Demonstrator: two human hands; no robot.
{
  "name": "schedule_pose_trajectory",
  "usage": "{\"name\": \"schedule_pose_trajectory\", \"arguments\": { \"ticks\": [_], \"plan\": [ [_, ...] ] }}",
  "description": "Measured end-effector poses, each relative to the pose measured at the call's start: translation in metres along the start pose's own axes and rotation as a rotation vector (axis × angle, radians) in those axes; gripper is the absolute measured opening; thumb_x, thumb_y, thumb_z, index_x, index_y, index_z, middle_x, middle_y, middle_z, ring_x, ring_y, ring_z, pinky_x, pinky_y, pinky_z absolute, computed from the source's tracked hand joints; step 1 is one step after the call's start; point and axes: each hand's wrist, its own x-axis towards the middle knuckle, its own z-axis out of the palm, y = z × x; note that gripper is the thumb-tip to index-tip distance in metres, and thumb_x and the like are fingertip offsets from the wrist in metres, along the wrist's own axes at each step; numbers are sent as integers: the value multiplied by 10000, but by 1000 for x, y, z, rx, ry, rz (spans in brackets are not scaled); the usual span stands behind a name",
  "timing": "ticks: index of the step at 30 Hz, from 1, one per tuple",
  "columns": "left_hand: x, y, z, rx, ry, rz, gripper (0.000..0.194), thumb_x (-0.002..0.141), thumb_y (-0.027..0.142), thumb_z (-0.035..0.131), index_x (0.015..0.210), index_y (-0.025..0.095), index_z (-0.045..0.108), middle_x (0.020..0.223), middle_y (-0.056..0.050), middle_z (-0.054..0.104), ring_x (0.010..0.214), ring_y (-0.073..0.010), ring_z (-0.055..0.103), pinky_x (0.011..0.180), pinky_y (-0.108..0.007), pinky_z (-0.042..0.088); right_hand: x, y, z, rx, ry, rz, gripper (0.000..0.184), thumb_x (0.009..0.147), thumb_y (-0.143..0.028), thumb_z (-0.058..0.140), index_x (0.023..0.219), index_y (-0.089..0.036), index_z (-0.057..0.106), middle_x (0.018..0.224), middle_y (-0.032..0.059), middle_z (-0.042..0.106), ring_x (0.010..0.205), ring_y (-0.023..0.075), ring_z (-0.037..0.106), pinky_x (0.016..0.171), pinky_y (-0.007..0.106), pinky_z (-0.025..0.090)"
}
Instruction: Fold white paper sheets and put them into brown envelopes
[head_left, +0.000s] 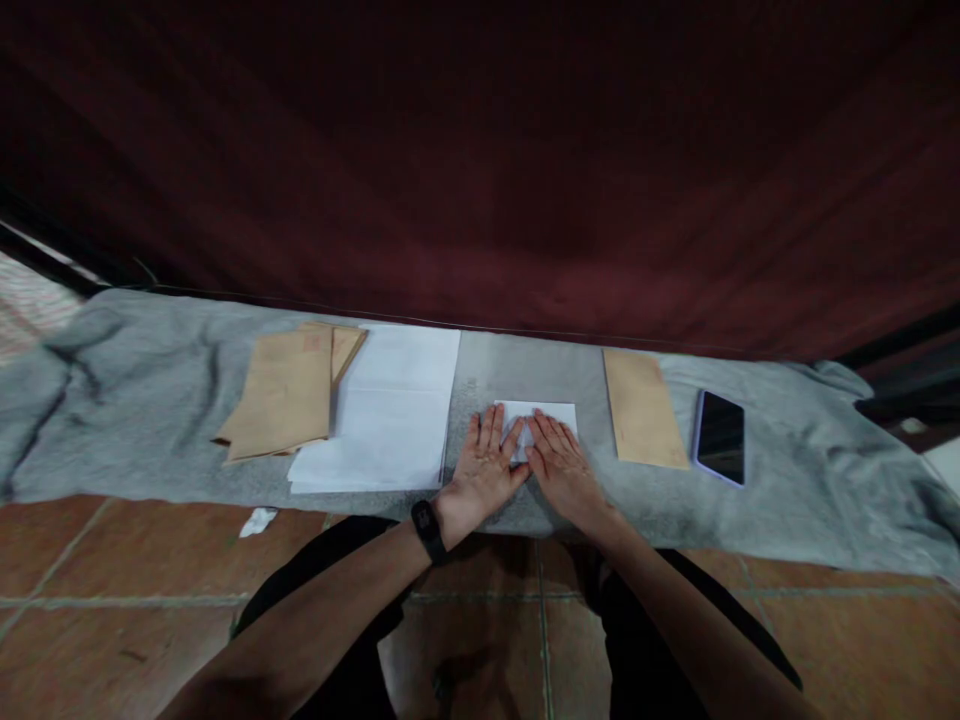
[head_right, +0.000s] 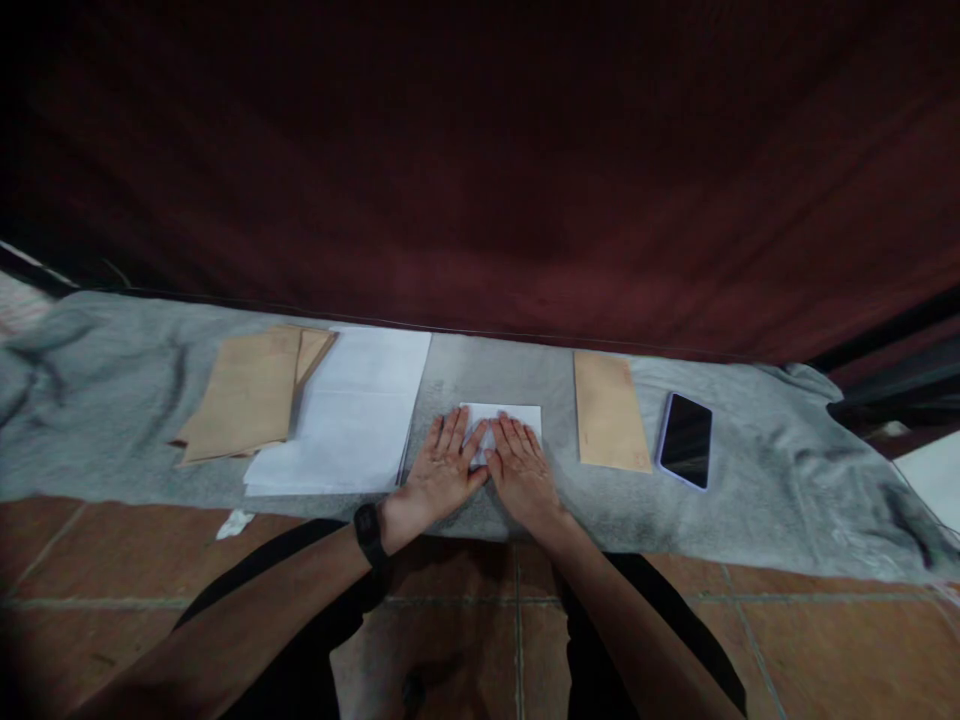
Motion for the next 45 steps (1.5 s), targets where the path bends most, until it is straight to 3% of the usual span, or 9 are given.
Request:
{"name": "schedule_pose_trajectory", "arguments": {
  "ticks": [17, 25, 29, 34, 39, 45],
  "plan": [
    [-2, -2, 2, -15, 34, 11, 760, 958, 569, 501, 1568, 169, 290, 1634, -210, 281, 1520, -349, 262, 1221, -587, 207, -4, 21, 7, -79, 97, 75, 597, 1058, -374, 361, 1581, -98, 283, 1606, 168, 371, 1501, 270, 316, 1201, 480, 299],
    [-1, -3, -1, 8, 1, 9, 757, 954, 570, 518, 1560, 157, 327, 1620, -229, 300, 1509, -361, 285, 1206, -579, 253, -7, 31, 5, -111, 55, 145, 619, 1061, -400, 333, 1589, -85, 255, 1617, 171, 345, 1507, 276, 299, 1199, 487, 295],
    [-2, -9, 0, -5, 30, 29, 725, 984, 561, 444, 1556, 131, 329, 1620, -218, 302, 1518, -339, 271, 1217, -573, 242, -9, 34, 5, -112, 83, 143, 628, 1060, -406, 339, 1595, -93, 238, 1612, 175, 353, 1497, 276, 322, 1195, 489, 306],
    [0, -13, -3, -17, 38, 13, 631, 1026, 429, 329, 1547, 72, 324, 1589, -199, 378, 1517, -294, 287, 1236, -546, 230, -10, 37, 4, -97, 108, 146, 640, 1055, -427, 356, 1595, -101, 247, 1601, 180, 374, 1480, 293, 355, 1186, 493, 323],
    [12, -4, -4, -17, 44, 17, 592, 1022, 361, 332, 1509, 27, 376, 1577, -201, 404, 1515, -286, 292, 1260, -505, 207, -9, 36, 4, -106, 95, 162, 631, 1055, -419, 357, 1576, -70, 285, 1595, 194, 379, 1483, 298, 346, 1191, 494, 310],
    [26, 10, 7, -74, 56, 102, 571, 1024, 340, 367, 1536, 87, 345, 1632, -150, 325, 1537, -259, 233, 1269, -485, 193, -9, 34, 4, -110, 81, 166, 615, 1055, -398, 361, 1556, -43, 319, 1597, 199, 375, 1487, 292, 336, 1201, 474, 298]
  ]
}}
